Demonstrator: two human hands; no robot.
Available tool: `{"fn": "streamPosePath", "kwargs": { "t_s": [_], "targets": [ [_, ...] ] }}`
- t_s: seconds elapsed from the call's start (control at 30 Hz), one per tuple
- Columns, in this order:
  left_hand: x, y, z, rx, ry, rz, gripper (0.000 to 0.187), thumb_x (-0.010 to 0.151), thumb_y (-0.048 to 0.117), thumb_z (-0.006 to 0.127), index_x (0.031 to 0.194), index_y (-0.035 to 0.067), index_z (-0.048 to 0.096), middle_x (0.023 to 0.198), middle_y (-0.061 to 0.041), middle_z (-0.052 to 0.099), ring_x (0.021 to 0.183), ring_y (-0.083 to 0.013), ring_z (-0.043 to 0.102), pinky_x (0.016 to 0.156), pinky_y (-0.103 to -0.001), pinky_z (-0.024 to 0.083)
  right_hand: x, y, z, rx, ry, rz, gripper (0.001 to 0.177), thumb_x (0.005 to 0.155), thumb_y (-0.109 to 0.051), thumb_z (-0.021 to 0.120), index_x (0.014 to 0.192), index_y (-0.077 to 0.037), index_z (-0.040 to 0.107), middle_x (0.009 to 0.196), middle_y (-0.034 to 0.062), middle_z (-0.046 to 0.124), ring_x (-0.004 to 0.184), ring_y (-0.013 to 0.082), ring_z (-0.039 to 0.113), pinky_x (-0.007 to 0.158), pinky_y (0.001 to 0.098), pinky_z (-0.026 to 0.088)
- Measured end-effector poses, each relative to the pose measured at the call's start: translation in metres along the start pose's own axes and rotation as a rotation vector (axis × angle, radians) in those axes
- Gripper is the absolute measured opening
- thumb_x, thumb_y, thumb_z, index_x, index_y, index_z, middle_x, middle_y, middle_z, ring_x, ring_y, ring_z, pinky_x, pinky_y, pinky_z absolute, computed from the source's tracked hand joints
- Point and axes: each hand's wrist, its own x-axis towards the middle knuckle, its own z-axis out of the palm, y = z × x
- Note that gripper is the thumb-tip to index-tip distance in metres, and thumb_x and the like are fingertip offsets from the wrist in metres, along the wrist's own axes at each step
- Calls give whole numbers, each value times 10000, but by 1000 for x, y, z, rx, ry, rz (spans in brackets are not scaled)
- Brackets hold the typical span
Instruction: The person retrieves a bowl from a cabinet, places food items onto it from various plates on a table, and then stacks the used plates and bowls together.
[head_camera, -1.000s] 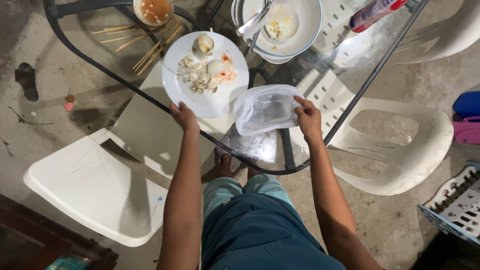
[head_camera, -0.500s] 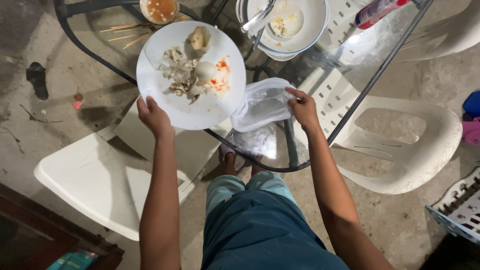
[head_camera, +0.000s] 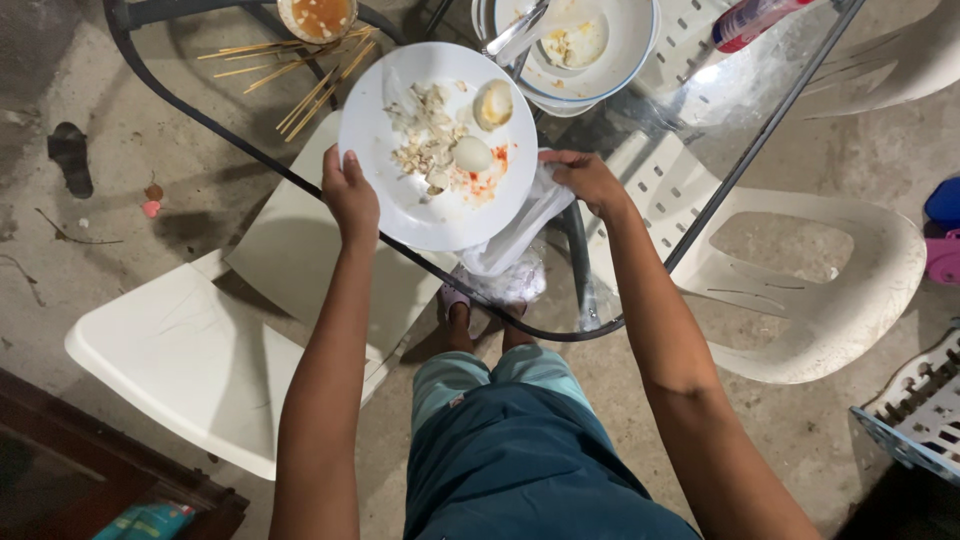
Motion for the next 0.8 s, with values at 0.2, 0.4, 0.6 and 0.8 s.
{"fn": "streamPosePath", "kwargs": {
  "t_s": [0.2,0.4,0.6,0.8],
  "targets": [
    [-8,17,2,44,-57,77,263,1093,133,513,1300,-7,595,1164,-183,723,1031,-296,725,891,-387,563,16,25,-12,185,12,-11,473,879,78,552,1313,-36,701,1076,65,753,893,132,709,817,276,591],
    [-12,50,3,157,-137,111,249,1098,153,504,1267,12,621,1085,-199,745,986,-346,732,837,-414,553,17,38,-16,263,20,59,486,888,69,541,1335,-61,678,1097,55,739,866,141,714,756,288,612],
    [-14,72,19,246,-142,165,245,1089,160,517,1250,6,619,1050,-232,743,971,-398,729,796,-452,563,16,44,-20,305,81,106,449,888,52,569,1310,-50,682,1091,64,744,861,154,721,738,299,618],
    [-16,104,30,282,-215,214,219,1084,148,510,1223,15,614,971,-220,746,916,-397,740,736,-459,562,18,58,-30,321,86,82,477,875,49,572,1327,-50,689,1073,66,742,817,154,704,698,294,598]
  ]
}}
